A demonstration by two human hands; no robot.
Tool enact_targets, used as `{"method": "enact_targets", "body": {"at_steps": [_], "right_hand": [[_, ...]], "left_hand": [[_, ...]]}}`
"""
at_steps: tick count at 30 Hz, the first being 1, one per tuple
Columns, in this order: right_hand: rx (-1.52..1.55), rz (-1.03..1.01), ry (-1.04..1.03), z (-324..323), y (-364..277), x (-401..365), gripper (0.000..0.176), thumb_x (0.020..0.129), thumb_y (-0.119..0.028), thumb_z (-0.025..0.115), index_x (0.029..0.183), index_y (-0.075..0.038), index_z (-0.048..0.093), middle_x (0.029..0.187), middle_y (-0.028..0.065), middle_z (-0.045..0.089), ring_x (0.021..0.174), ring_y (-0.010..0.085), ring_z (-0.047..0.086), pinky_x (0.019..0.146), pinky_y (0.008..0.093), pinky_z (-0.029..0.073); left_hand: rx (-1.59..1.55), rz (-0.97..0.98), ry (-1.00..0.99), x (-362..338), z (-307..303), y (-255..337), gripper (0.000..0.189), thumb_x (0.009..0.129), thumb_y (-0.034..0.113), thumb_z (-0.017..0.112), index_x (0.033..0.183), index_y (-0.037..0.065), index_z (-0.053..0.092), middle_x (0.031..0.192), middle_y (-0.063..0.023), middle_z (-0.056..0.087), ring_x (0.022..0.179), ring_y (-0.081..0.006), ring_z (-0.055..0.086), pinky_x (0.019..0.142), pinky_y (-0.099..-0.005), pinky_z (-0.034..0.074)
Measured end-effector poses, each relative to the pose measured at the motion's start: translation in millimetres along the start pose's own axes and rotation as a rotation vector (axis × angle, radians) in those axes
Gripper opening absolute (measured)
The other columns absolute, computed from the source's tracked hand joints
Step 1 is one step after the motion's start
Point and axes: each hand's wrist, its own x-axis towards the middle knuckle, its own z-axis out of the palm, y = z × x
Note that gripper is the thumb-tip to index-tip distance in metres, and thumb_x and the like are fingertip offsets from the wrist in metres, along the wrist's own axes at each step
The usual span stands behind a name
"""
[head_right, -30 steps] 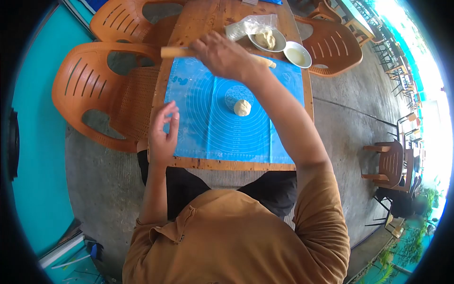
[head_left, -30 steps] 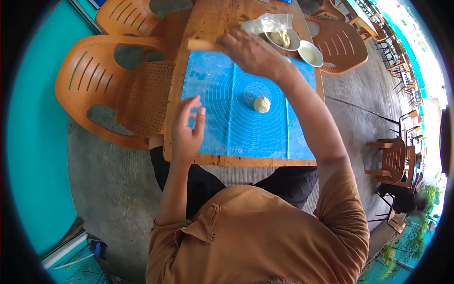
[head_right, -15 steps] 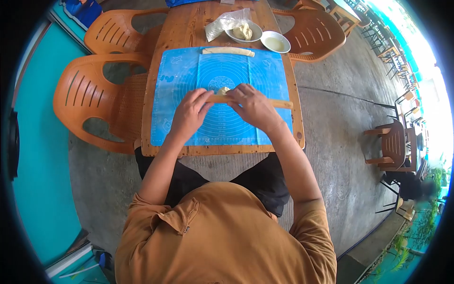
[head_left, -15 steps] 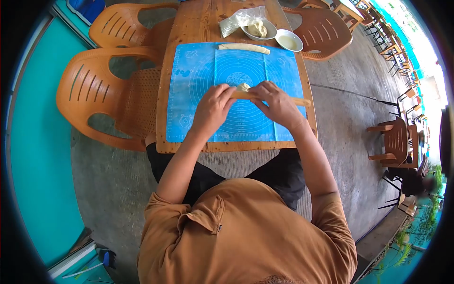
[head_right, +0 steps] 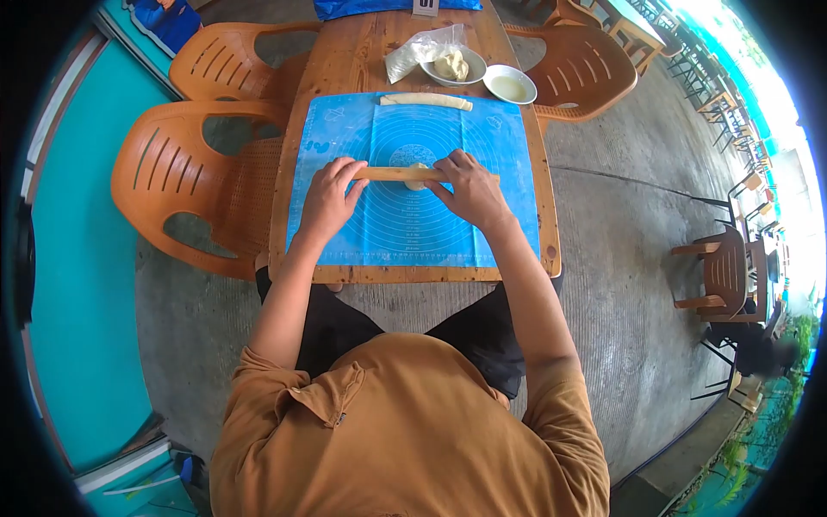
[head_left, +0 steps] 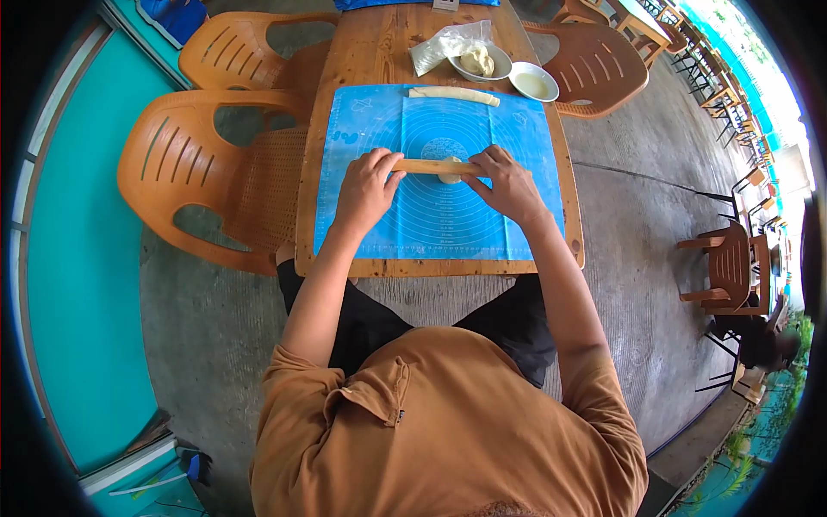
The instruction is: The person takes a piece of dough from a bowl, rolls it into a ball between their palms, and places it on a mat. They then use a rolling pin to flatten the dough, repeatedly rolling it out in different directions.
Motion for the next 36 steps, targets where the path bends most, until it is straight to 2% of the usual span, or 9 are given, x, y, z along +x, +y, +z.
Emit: {"method": "enact_targets", "body": {"at_steps": [2,4,6,7,9,12,16,19,36], "right_hand": [[0.004,0.007,-0.018,10,8,-2,0.033,0.096,-0.031,0.075,0.119,-0.008,0.073,0.116,0.0118,0.069,0.110,0.0310,0.068,0.092,0.0458,0.057],[-0.101,-0.028,0.067,18,12,-4,0.037,0.103,-0.033,0.066,0.131,-0.010,0.071,0.130,0.0152,0.067,0.124,0.0329,0.063,0.106,0.0504,0.049],[-0.087,0.004,0.032,20,13,-4,0.038,0.105,-0.033,0.061,0.135,-0.011,0.069,0.137,0.0165,0.064,0.130,0.0343,0.059,0.110,0.0519,0.045],[-0.071,0.035,0.002,21,13,-4,0.040,0.108,-0.032,0.056,0.140,-0.012,0.066,0.144,0.0178,0.061,0.137,0.0356,0.055,0.115,0.0535,0.040],[-0.095,0.041,-0.005,25,13,-3,0.041,0.109,-0.032,0.053,0.142,-0.012,0.065,0.147,0.0184,0.059,0.139,0.0369,0.053,0.116,0.0544,0.039],[-0.139,0.079,-0.010,38,14,-7,0.043,0.111,-0.033,0.047,0.146,-0.012,0.061,0.151,0.0192,0.056,0.144,0.0393,0.049,0.119,0.0567,0.035],[-0.163,0.114,0.020,45,13,-9,0.047,0.112,-0.034,0.042,0.151,-0.012,0.056,0.155,0.0182,0.053,0.149,0.0408,0.042,0.123,0.0601,0.028],[-0.182,0.141,-0.002,45,13,-7,0.048,0.112,-0.034,0.040,0.152,-0.012,0.056,0.158,0.0165,0.051,0.151,0.0406,0.039,0.125,0.0597,0.024],[-0.224,0.208,-0.058,64,40,33,0.057,0.111,-0.037,0.031,0.157,-0.007,0.048,0.163,0.0166,0.045,0.155,0.0384,0.033,0.129,0.0583,0.014]], "left_hand": [[0.008,-0.011,0.009,-1,4,-5,0.033,0.099,0.021,0.072,0.127,0.005,0.068,0.125,-0.0095,0.067,0.118,-0.0299,0.063,0.105,-0.0454,0.049],[0.013,-0.022,0.015,-2,11,-8,0.033,0.100,0.022,0.071,0.127,0.005,0.068,0.127,-0.0099,0.066,0.122,-0.0300,0.062,0.110,-0.0484,0.046],[0.186,-0.035,-0.027,-4,18,-10,0.037,0.105,0.027,0.061,0.133,0.004,0.067,0.140,-0.0129,0.063,0.137,-0.0304,0.055,0.123,-0.0571,0.030],[0.182,-0.036,-0.029,-1,17,-6,0.037,0.105,0.027,0.061,0.133,0.004,0.067,0.140,-0.0129,0.063,0.137,-0.0304,0.055,0.123,-0.0571,0.030],[0.441,-0.061,-0.169,7,19,4,0.048,0.110,0.035,0.047,0.141,0.001,0.062,0.153,-0.0153,0.056,0.150,-0.0289,0.043,0.129,-0.0612,0.013],[0.322,-0.048,-0.055,22,28,18,0.059,0.113,0.041,0.034,0.147,-0.002,0.056,0.160,-0.0158,0.049,0.156,-0.0270,0.035,0.130,-0.0584,0.007],[0.298,-0.107,-0.254,27,43,20,0.064,0.115,0.044,0.024,0.155,-0.001,0.047,0.163,-0.0153,0.046,0.158,-0.0270,0.029,0.131,-0.0552,0.006],[0.271,-0.100,-0.181,22,60,11,0.065,0.115,0.044,0.024,0.156,-0.001,0.045,0.165,-0.0152,0.042,0.160,-0.0267,0.026,0.131,-0.0556,0.006],[0.331,-0.234,-0.294,59,90,-7,0.066,0.114,0.045,0.020,0.159,0.002,0.042,0.171,-0.0159,0.032,0.162,-0.0284,0.019,0.130,-0.0592,0.001]]}}
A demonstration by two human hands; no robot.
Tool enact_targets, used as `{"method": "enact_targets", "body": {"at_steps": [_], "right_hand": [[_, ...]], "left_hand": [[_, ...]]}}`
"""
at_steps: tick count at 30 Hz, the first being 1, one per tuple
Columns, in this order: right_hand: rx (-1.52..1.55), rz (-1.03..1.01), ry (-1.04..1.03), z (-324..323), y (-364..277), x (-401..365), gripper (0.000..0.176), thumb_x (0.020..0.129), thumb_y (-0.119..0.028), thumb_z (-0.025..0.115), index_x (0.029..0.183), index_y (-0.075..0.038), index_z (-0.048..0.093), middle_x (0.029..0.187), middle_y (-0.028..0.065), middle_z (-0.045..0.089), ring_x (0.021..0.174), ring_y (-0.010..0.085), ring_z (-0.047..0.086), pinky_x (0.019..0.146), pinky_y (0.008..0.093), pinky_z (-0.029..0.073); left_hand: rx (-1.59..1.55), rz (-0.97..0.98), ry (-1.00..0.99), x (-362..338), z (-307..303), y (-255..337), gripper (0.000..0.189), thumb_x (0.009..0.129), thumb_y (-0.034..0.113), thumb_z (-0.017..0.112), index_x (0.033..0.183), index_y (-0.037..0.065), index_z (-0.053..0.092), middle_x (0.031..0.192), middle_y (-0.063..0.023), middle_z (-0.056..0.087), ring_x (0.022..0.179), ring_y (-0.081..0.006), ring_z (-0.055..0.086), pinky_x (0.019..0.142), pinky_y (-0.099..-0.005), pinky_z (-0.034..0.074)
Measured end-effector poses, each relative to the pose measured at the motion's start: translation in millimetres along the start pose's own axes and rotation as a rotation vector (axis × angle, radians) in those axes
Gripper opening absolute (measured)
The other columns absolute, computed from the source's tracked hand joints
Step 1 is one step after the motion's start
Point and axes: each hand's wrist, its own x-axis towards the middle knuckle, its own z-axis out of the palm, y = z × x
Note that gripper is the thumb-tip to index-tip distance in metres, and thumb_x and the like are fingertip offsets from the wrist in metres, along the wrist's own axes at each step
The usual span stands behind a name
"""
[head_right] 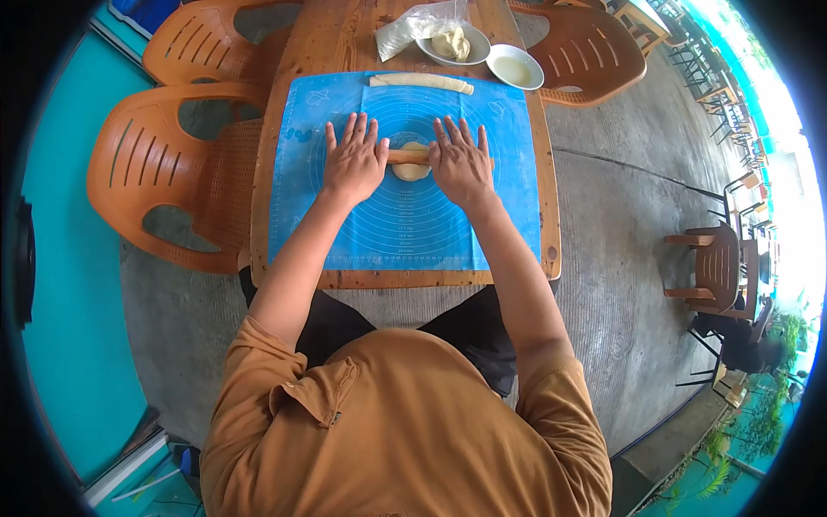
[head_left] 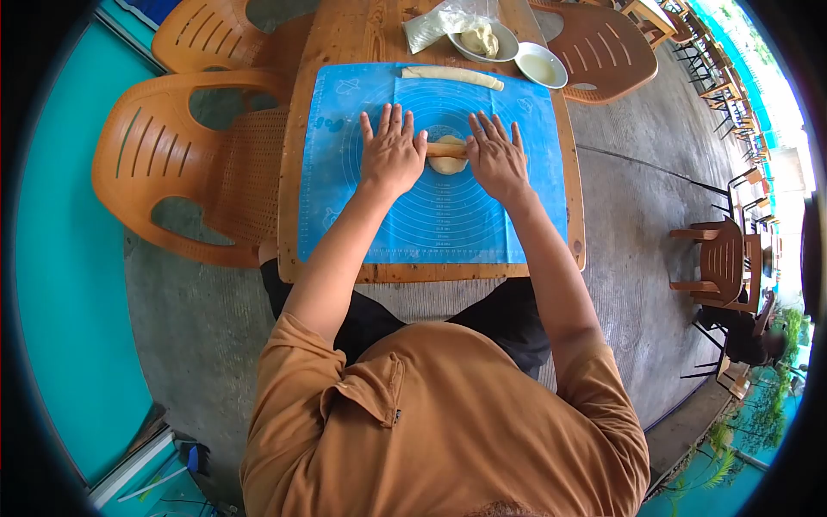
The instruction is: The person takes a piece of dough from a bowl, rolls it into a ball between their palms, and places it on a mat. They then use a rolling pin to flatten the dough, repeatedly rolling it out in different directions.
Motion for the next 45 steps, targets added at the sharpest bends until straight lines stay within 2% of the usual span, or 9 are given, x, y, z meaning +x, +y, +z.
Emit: {"method": "enact_targets", "body": {"at_steps": [7,11,13,19,23,26,31,38,45], "right_hand": [[-0.001,0.077,0.013,10,5,13,0.058,0.111,-0.039,0.032,0.159,-0.008,0.044,0.164,0.0182,0.042,0.156,0.0380,0.032,0.129,0.0569,0.017],[0.004,0.100,0.014,13,5,18,0.057,0.111,-0.039,0.033,0.159,-0.009,0.045,0.165,0.0189,0.041,0.155,0.0377,0.033,0.129,0.0567,0.018],[0.012,0.153,-0.010,13,4,19,0.057,0.111,-0.038,0.034,0.158,-0.009,0.045,0.164,0.0206,0.040,0.155,0.0394,0.033,0.128,0.0572,0.019],[0.091,0.105,0.080,18,1,23,0.056,0.110,-0.028,0.040,0.159,-0.002,0.039,0.163,0.0245,0.040,0.154,0.0444,0.033,0.127,0.0565,0.023],[0.044,0.022,0.132,8,-11,27,0.057,0.110,-0.026,0.041,0.160,0.000,0.036,0.164,0.0248,0.039,0.154,0.0445,0.032,0.127,0.0560,0.024],[0.275,-0.005,0.148,2,-26,24,0.057,0.111,-0.028,0.040,0.161,0.000,0.035,0.165,0.0260,0.036,0.156,0.0449,0.028,0.128,0.0567,0.020],[0.119,-0.028,0.002,20,-17,32,0.065,0.112,-0.042,0.039,0.162,-0.001,0.033,0.168,0.0270,0.029,0.159,0.0455,0.017,0.129,0.0596,0.010],[0.052,-0.071,0.017,36,-7,67,0.071,0.110,-0.049,0.040,0.162,-0.001,0.034,0.168,0.0284,0.028,0.159,0.0468,0.018,0.129,0.0607,0.013],[0.151,0.105,0.065,38,-19,66,0.070,0.111,-0.050,0.039,0.161,-0.001,0.036,0.167,0.0322,0.027,0.156,0.0496,0.023,0.125,0.0620,0.023]], "left_hand": [[0.022,-0.024,-0.097,18,-7,1,0.068,0.113,0.047,0.020,0.160,0.003,0.041,0.171,-0.0182,0.030,0.162,-0.0307,0.018,0.130,-0.0610,0.002],[-0.036,-0.010,-0.026,20,-2,-1,0.067,0.113,0.047,0.025,0.158,0.001,0.044,0.170,-0.0189,0.031,0.161,-0.0316,0.019,0.129,-0.0628,0.005],[0.049,0.139,0.263,12,-2,-3,0.060,0.113,0.041,0.038,0.154,-0.001,0.048,0.168,-0.0194,0.034,0.160,-0.0323,0.023,0.129,-0.0622,0.013],[-0.250,0.527,0.319,-63,-12,34,0.047,0.108,0.021,0.054,0.146,-0.006,0.054,0.158,-0.0223,0.048,0.152,-0.0339,0.040,0.126,-0.0497,0.033],[-0.298,0.477,0.250,-74,-6,45,0.046,0.107,0.019,0.055,0.143,-0.008,0.054,0.153,-0.0232,0.052,0.149,-0.0348,0.043,0.125,-0.0478,0.035],[-0.299,0.443,0.236,-76,-7,48,0.046,0.106,0.019,0.056,0.143,-0.008,0.054,0.153,-0.0235,0.051,0.150,-0.0352,0.043,0.125,-0.0488,0.035],[-0.309,0.410,0.232,-76,-3,46,0.048,0.105,0.021,0.058,0.143,-0.009,0.055,0.157,-0.0226,0.047,0.151,-0.0340,0.041,0.125,-0.0491,0.035],[-0.282,0.425,0.215,-77,3,46,0.049,0.103,0.023,0.061,0.139,-0.009,0.057,0.157,-0.0210,0.048,0.149,-0.0331,0.043,0.124,-0.0482,0.035],[-0.311,0.385,0.197,-75,-1,46,0.050,0.101,0.025,0.064,0.137,-0.010,0.058,0.157,-0.0213,0.048,0.148,-0.0337,0.044,0.123,-0.0487,0.036]]}}
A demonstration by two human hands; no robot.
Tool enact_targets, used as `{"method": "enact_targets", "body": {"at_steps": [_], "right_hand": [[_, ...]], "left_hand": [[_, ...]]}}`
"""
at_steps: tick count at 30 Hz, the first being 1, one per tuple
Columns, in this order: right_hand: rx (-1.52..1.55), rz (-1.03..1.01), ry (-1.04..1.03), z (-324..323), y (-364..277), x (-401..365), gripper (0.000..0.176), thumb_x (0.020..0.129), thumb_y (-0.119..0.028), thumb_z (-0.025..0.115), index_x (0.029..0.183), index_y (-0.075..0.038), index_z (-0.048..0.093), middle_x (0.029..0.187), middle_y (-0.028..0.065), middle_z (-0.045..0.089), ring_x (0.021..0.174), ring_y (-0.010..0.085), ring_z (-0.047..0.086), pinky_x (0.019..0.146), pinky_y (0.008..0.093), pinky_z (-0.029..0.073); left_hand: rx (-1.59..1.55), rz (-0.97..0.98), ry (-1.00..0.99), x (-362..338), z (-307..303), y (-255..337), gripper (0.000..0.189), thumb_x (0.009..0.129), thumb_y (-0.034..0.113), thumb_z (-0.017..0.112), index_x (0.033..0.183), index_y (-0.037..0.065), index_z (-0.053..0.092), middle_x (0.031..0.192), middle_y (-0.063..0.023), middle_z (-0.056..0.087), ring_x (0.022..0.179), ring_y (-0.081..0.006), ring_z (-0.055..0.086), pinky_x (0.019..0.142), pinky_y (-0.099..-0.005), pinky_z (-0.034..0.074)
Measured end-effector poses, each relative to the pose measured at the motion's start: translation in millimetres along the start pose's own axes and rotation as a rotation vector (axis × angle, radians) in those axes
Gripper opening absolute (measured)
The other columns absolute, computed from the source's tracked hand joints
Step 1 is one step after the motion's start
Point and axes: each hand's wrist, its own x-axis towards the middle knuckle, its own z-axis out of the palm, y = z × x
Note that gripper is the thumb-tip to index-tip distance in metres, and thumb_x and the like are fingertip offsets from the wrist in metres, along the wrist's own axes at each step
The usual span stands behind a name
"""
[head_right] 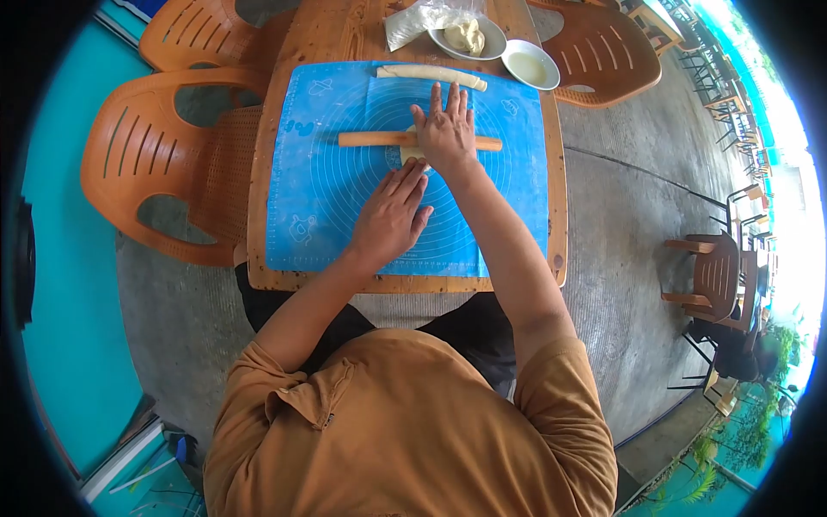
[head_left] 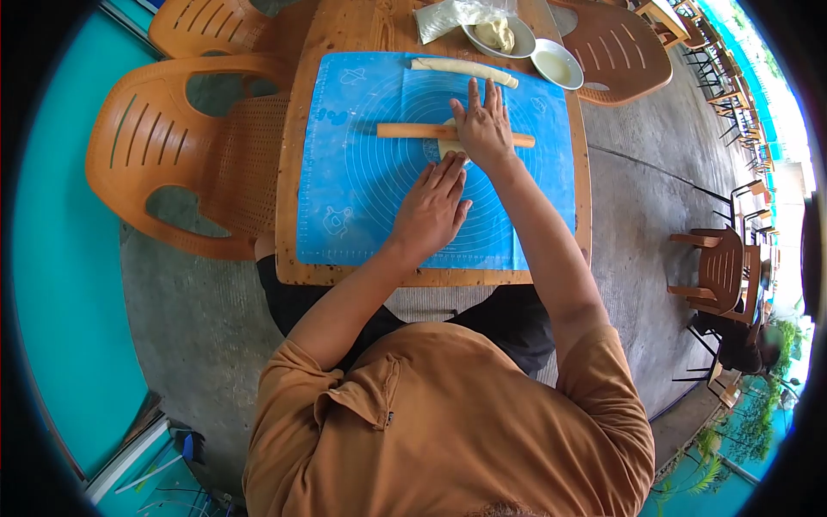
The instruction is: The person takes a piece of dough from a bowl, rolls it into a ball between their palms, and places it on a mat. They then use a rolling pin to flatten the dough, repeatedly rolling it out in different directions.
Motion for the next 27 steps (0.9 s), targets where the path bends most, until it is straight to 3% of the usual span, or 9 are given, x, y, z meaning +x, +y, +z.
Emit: {"method": "enact_targets", "body": {"at_steps": [2,4,8,10,13,15,21,27], "right_hand": [[-0.044,0.017,0.012,-6,-1,0,0.069,0.111,-0.049,0.039,0.160,-0.001,0.037,0.166,0.0329,0.028,0.155,0.0499,0.025,0.125,0.0618,0.025],[0.091,-0.008,0.074,-16,2,0,0.059,0.111,-0.039,0.046,0.154,0.001,0.046,0.157,0.0314,0.042,0.148,0.0474,0.040,0.121,0.0560,0.035],[0.183,-0.007,0.055,-67,21,-15,0.046,0.108,-0.027,0.053,0.143,0.002,0.055,0.146,0.0269,0.056,0.137,0.0434,0.053,0.116,0.0498,0.043],[0.034,-0.250,0.119,-66,34,-31,0.037,0.105,-0.020,0.057,0.135,0.001,0.062,0.139,0.0227,0.062,0.129,0.0409,0.059,0.111,0.0454,0.047],[-0.031,-0.214,0.048,-64,37,-53,0.042,0.107,-0.027,0.056,0.143,-0.005,0.061,0.148,0.0216,0.057,0.140,0.0408,0.052,0.118,0.0499,0.040],[-0.113,-0.216,-0.022,-60,37,-60,0.052,0.107,-0.040,0.057,0.150,-0.011,0.057,0.155,0.0188,0.053,0.149,0.0401,0.044,0.124,0.0567,0.029],[-0.090,-0.191,0.115,-45,27,-75,0.062,0.096,-0.052,0.071,0.142,-0.011,0.064,0.148,0.0155,0.061,0.146,0.0398,0.048,0.124,0.0614,0.027],[-0.105,-0.227,0.246,-37,26,-81,0.059,0.091,-0.047,0.076,0.137,-0.011,0.067,0.141,0.0125,0.067,0.141,0.0371,0.053,0.124,0.0595,0.028]], "left_hand": [[-0.013,-0.004,-0.002,1,-1,-1,0.050,0.101,0.025,0.064,0.137,-0.010,0.059,0.157,-0.0214,0.048,0.148,-0.0339,0.044,0.123,-0.0491,0.036],[0.001,0.010,-0.015,-1,0,-4,0.048,0.102,0.024,0.063,0.136,-0.010,0.059,0.157,-0.0214,0.048,0.147,-0.0346,0.046,0.122,-0.0495,0.037],[-0.040,0.021,-0.013,-1,1,-12,0.045,0.103,0.023,0.062,0.137,-0.007,0.060,0.155,-0.0200,0.050,0.146,-0.0348,0.047,0.122,-0.0496,0.038],[-0.241,0.002,0.061,3,-3,-14,0.043,0.104,0.021,0.061,0.139,-0.004,0.061,0.153,-0.0181,0.052,0.143,-0.0354,0.050,0.121,-0.0498,0.039],[-0.145,0.013,0.229,18,-10,-23,0.041,0.106,0.022,0.058,0.139,-0.002,0.061,0.150,-0.0175,0.056,0.141,-0.0347,0.053,0.121,-0.0505,0.038],[-0.045,-0.030,0.190,31,-9,-36,0.040,0.107,0.022,0.057,0.139,-0.001,0.061,0.149,-0.0178,0.058,0.141,-0.0338,0.053,0.121,-0.0506,0.039],[0.146,-0.080,0.054,47,-7,-48,0.040,0.105,0.029,0.061,0.137,0.005,0.067,0.142,-0.0129,0.066,0.138,-0.0283,0.057,0.120,-0.0492,0.040],[0.119,-0.112,0.135,42,-4,-42,0.036,0.098,0.026,0.072,0.128,0.006,0.074,0.134,-0.0085,0.072,0.132,-0.0274,0.063,0.118,-0.0468,0.043]]}}
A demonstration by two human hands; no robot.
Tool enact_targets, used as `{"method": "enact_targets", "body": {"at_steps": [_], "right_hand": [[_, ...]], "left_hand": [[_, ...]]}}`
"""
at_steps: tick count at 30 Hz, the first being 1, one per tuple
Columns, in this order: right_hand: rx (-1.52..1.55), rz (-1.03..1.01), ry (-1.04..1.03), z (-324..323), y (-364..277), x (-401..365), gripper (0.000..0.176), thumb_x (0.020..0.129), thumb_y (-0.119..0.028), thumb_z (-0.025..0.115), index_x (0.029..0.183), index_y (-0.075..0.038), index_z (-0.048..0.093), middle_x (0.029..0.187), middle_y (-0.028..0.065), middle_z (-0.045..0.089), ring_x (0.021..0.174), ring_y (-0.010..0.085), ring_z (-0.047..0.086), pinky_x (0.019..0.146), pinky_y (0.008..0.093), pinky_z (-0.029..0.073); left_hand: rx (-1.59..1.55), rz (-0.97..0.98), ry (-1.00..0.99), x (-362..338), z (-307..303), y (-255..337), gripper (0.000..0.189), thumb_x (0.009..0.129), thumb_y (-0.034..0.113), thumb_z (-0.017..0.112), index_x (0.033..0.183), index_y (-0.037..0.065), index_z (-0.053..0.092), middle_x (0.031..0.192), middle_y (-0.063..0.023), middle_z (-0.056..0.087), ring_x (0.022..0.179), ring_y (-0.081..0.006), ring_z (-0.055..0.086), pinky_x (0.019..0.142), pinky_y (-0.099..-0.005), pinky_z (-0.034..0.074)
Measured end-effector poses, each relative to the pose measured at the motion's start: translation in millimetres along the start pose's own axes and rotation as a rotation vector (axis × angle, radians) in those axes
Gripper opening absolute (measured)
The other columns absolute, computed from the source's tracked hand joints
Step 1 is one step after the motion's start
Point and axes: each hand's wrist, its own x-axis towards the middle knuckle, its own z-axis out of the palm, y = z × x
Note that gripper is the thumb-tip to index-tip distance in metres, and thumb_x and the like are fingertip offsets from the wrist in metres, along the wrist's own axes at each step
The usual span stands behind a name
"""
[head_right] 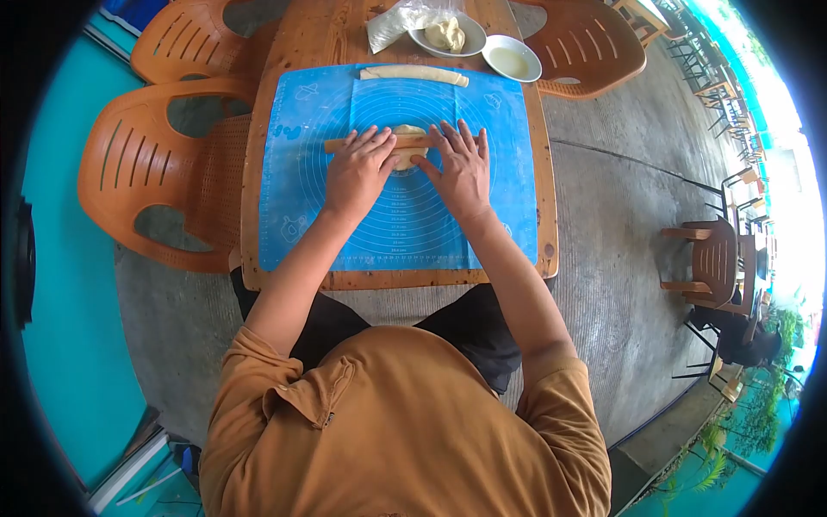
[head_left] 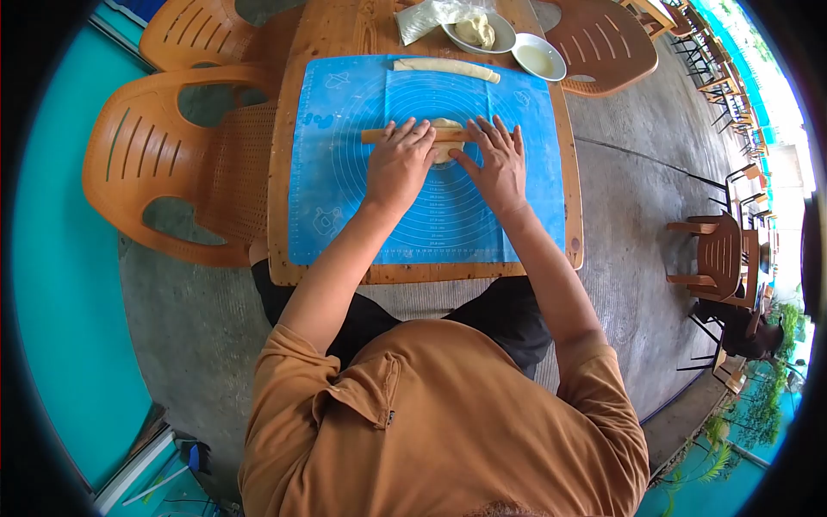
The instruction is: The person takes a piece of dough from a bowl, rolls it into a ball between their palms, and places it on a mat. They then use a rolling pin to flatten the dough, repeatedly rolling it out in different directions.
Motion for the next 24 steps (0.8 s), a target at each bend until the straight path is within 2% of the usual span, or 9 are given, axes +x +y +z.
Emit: {"method": "enact_targets", "body": {"at_steps": [9,12,14,15,17,19,21,22,24], "right_hand": [[0.072,-0.040,0.060,-5,-4,-2,0.038,0.088,-0.034,0.081,0.118,-0.015,0.069,0.118,0.0005,0.070,0.118,0.0251,0.063,0.115,0.0542,0.037],[0.060,-0.059,0.022,-7,-1,-3,0.044,0.090,-0.035,0.079,0.126,-0.012,0.069,0.124,0.0034,0.070,0.122,0.0272,0.063,0.116,0.0500,0.038],[0.097,-0.103,0.016,-15,2,2,0.038,0.094,-0.033,0.076,0.125,-0.012,0.069,0.123,0.0046,0.070,0.121,0.0280,0.062,0.114,0.0517,0.038],[0.137,-0.147,0.003,-18,4,4,0.032,0.097,-0.030,0.072,0.125,-0.013,0.069,0.122,0.0058,0.069,0.120,0.0288,0.062,0.113,0.0535,0.038],[0.177,-0.149,-0.023,-20,16,8,0.032,0.101,-0.029,0.067,0.128,-0.013,0.068,0.125,0.0082,0.068,0.122,0.0298,0.061,0.113,0.0541,0.038],[0.215,-0.150,-0.051,-17,21,16,0.033,0.104,-0.029,0.062,0.132,-0.013,0.067,0.127,0.0106,0.068,0.123,0.0308,0.060,0.114,0.0547,0.038],[0.259,0.070,-0.106,-14,20,23,0.035,0.108,-0.029,0.055,0.137,-0.013,0.066,0.133,0.0142,0.066,0.130,0.0311,0.058,0.117,0.0567,0.035],[0.255,0.073,-0.101,-10,20,22,0.035,0.108,-0.029,0.055,0.137,-0.013,0.066,0.133,0.0142,0.066,0.130,0.0311,0.058,0.117,0.0567,0.035],[0.039,-0.039,-0.081,0,18,19,0.036,0.107,-0.031,0.056,0.136,-0.012,0.067,0.135,0.0126,0.067,0.133,0.0303,0.057,0.120,0.0576,0.031]], "left_hand": [[0.034,0.060,0.126,-9,0,3,0.024,0.094,0.021,0.075,0.112,0.005,0.080,0.120,-0.0072,0.078,0.117,-0.0273,0.069,0.109,-0.0448,0.049],[0.042,0.106,0.166,-5,-3,1,0.023,0.095,0.021,0.075,0.108,0.004,0.080,0.117,-0.0090,0.079,0.112,-0.0268,0.070,0.103,-0.0428,0.053],[-0.161,0.028,0.040,4,-14,2,0.024,0.095,0.024,0.074,0.107,0.003,0.079,0.112,-0.0115,0.079,0.108,-0.0280,0.070,0.095,-0.0411,0.056],[-0.160,0.030,0.042,12,-18,2,0.024,0.095,0.024,0.074,0.107,0.003,0.079,0.112,-0.0115,0.079,0.108,-0.0280,0.070,0.095,-0.0411,0.056],[-0.176,-0.109,-0.115,37,-25,-1,0.025,0.096,0.025,0.072,0.108,0.003,0.076,0.107,-0.0133,0.078,0.103,-0.0303,0.070,0.088,-0.0403,0.059],[-0.196,-0.068,-0.030,52,1,-19,0.031,0.095,0.032,0.075,0.110,0.004,0.075,0.106,-0.0143,0.077,0.101,-0.0330,0.071,0.087,-0.0417,0.058],[-0.240,-0.127,-0.241,68,9,-22,0.041,0.091,0.044,0.077,0.108,0.007,0.074,0.105,-0.0159,0.077,0.096,-0.0340,0.073,0.085,-0.0461,0.059],[-0.259,-0.199,-0.408,77,9,-23,0.046,0.088,0.050,0.080,0.105,0.008,0.074,0.102,-0.0155,0.078,0.095,-0.0331,0.075,0.083,-0.0453,0.059],[-0.269,-0.201,-0.448,84,9,-26,0.045,0.089,0.049,0.080,0.103,0.008,0.074,0.099,-0.0165,0.077,0.093,-0.0338,0.075,0.080,-0.0450,0.059]]}}
